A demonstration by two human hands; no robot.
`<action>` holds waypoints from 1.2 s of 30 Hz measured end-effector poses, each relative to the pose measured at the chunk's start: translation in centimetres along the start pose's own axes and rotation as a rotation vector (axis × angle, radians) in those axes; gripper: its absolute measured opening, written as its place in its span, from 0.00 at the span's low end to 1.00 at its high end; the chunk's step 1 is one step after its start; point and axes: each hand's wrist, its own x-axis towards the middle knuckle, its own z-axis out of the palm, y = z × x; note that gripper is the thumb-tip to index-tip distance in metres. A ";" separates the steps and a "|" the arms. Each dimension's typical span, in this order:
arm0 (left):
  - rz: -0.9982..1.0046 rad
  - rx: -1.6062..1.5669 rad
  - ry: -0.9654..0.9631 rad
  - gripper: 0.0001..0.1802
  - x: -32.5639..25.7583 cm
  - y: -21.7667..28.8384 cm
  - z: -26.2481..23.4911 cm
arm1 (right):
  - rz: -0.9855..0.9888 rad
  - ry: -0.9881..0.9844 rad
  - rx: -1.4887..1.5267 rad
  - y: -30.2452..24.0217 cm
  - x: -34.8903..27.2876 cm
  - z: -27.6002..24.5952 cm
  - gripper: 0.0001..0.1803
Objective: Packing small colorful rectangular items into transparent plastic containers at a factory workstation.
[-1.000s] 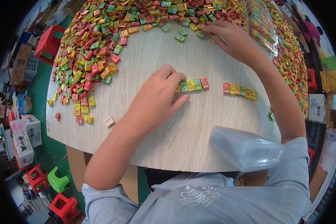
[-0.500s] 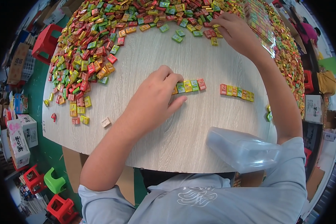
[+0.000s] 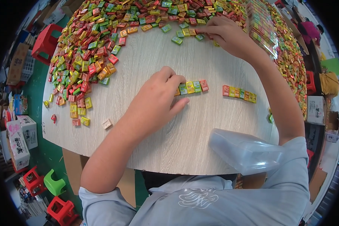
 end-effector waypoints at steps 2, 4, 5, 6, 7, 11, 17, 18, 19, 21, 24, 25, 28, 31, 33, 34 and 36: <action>0.019 -0.009 0.004 0.21 0.0 0.0 0.0 | -0.036 -0.008 0.008 -0.2 -0.6 -0.4 0.19; 0.019 -0.004 0.009 0.21 0.0 0.0 0.0 | -0.074 -0.016 0.015 0.0 -0.9 -0.8 0.18; 0.024 0.000 0.009 0.21 0.0 0.0 0.1 | -0.115 -0.009 -0.008 0.2 -1.2 -1.1 0.16; 0.025 -0.002 0.009 0.21 0.0 0.0 0.1 | -0.157 -0.002 -0.030 0.3 -1.3 -1.2 0.15; 0.021 -0.002 0.005 0.21 0.0 0.0 0.1 | -0.156 -0.003 -0.031 0.5 -1.3 -1.2 0.15; 0.019 0.019 0.006 0.21 0.0 0.0 0.1 | -0.166 0.010 -0.029 0.8 -0.7 -0.9 0.09; 0.021 -0.004 0.003 0.21 0.0 -0.1 0.1 | -0.079 0.042 -0.057 0.5 0.5 -0.2 0.10; 0.020 -0.003 0.005 0.21 0.0 -0.1 0.1 | -0.040 0.019 -0.037 0.5 0.5 -0.4 0.11; 0.032 0.003 0.007 0.21 0.0 -0.1 0.0 | -0.042 0.020 -0.037 0.7 0.5 -0.6 0.11; 0.045 0.008 0.010 0.21 0.0 0.0 0.0 | -0.042 -0.030 -0.038 1.0 0.1 -0.9 0.10; 0.034 -0.002 -0.012 0.22 0.1 0.2 0.0 | -0.083 0.072 -0.047 0.8 -0.1 0.1 0.11; 0.029 0.001 -0.005 0.22 0.1 0.3 -0.1 | -0.075 0.072 -0.054 0.9 -0.1 0.3 0.11; 0.022 0.006 -0.003 0.22 0.1 0.5 -0.3 | -0.065 0.102 -0.105 0.6 0.3 0.7 0.13; 0.032 0.011 0.004 0.22 0.1 0.4 -0.1 | -0.075 0.156 -0.181 0.7 0.4 1.3 0.13; 0.064 0.009 0.013 0.22 0.3 0.5 0.0 | -0.004 0.237 -0.242 0.8 0.2 1.5 0.12; 0.031 -0.008 -0.001 0.22 0.3 0.6 -0.1 | 0.006 0.237 -0.254 0.9 0.3 1.6 0.12; 0.007 -0.025 -0.017 0.22 0.2 0.6 -0.3 | 0.063 0.204 -0.245 0.5 0.6 1.9 0.12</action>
